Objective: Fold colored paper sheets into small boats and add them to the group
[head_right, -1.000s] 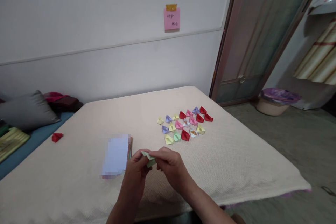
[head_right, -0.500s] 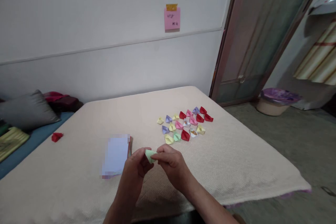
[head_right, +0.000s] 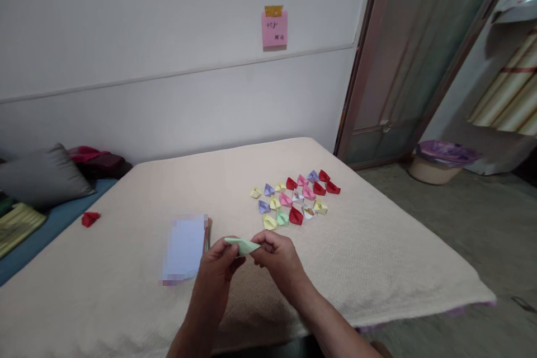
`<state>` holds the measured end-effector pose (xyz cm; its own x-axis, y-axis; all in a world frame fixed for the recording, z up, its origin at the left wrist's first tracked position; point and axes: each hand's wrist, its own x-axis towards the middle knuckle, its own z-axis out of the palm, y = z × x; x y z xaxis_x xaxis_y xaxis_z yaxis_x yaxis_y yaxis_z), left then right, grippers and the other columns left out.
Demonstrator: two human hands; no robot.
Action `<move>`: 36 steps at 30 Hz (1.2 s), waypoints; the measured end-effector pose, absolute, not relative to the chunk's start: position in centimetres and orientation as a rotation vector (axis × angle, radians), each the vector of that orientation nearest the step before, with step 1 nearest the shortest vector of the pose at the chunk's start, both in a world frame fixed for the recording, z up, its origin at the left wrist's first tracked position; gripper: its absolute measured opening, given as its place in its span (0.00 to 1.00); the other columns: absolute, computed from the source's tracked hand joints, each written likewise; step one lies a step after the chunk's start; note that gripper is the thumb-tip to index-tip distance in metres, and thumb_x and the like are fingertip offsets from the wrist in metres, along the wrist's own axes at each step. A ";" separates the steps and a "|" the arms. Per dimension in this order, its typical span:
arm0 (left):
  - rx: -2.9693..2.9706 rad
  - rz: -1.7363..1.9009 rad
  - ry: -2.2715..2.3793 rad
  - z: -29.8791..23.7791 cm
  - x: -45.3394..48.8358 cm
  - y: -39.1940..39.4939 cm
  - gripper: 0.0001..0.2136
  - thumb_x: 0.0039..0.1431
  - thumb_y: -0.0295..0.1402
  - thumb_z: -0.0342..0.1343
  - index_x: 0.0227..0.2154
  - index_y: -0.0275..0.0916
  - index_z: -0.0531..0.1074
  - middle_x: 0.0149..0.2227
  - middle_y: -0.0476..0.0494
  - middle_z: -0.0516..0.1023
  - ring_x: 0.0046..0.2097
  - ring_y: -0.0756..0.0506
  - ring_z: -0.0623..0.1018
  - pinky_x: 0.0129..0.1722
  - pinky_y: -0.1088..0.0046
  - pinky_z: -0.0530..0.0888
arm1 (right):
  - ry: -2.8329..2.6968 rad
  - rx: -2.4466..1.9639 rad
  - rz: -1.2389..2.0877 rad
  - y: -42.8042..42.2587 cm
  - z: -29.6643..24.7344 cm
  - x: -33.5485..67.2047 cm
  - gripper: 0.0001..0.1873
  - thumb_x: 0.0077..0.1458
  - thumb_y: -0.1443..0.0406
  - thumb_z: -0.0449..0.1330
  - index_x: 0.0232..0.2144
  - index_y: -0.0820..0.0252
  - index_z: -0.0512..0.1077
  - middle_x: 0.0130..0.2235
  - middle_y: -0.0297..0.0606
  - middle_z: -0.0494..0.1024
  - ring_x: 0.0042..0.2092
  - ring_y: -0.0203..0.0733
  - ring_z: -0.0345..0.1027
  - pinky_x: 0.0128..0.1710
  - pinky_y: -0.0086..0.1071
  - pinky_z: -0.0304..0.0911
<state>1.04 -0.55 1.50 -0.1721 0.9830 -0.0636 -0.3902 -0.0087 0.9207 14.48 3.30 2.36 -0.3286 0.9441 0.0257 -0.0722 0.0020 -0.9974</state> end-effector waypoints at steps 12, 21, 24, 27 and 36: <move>0.890 1.562 1.093 0.8 1.4 -0.6 0.05 0.55 0.32 0.56 0.30 0.36 0.75 0.31 0.47 0.74 0.36 0.48 0.70 0.38 0.73 0.68 | -1.335 -0.875 1.482 3.1 1.8 14.7 0.09 0.54 0.63 0.56 0.34 0.61 0.73 0.22 0.32 0.70 0.26 0.36 0.61 0.27 0.29 0.57; 0.873 1.542 1.079 1.0 1.8 -0.6 0.06 0.53 0.33 0.58 0.27 0.36 0.75 0.29 0.48 0.75 0.34 0.49 0.71 0.36 0.74 0.68 | -1.571 -0.993 1.098 3.2 1.4 14.4 0.09 0.55 0.64 0.56 0.25 0.59 0.72 0.21 0.30 0.67 0.25 0.36 0.61 0.26 0.28 0.57; 0.844 1.564 1.060 1.3 1.9 -0.6 0.05 0.51 0.33 0.59 0.29 0.37 0.75 0.28 0.49 0.75 0.33 0.49 0.71 0.36 0.74 0.68 | -1.656 -1.006 0.980 3.0 1.4 14.5 0.10 0.56 0.64 0.56 0.25 0.58 0.72 0.22 0.31 0.68 0.27 0.36 0.63 0.28 0.28 0.58; 0.846 1.602 1.073 1.3 1.8 -0.6 0.04 0.51 0.32 0.60 0.28 0.37 0.75 0.27 0.49 0.75 0.33 0.48 0.72 0.37 0.73 0.68 | -1.707 -0.998 0.924 2.9 1.3 14.5 0.10 0.57 0.63 0.55 0.25 0.57 0.72 0.23 0.32 0.69 0.27 0.36 0.64 0.28 0.28 0.58; 0.844 1.620 1.041 1.6 1.7 -0.8 0.10 0.57 0.33 0.53 0.24 0.36 0.74 0.26 0.47 0.72 0.32 0.48 0.69 0.35 0.73 0.68 | -1.712 -1.001 0.958 2.8 1.3 14.5 0.10 0.57 0.64 0.55 0.25 0.58 0.73 0.23 0.31 0.69 0.26 0.36 0.64 0.27 0.28 0.58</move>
<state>1.71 -0.82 1.61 -0.2643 0.9636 0.0398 -0.3645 -0.1380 0.9209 14.50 2.76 1.29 -0.2621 0.9130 0.3127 0.2111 0.3704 -0.9046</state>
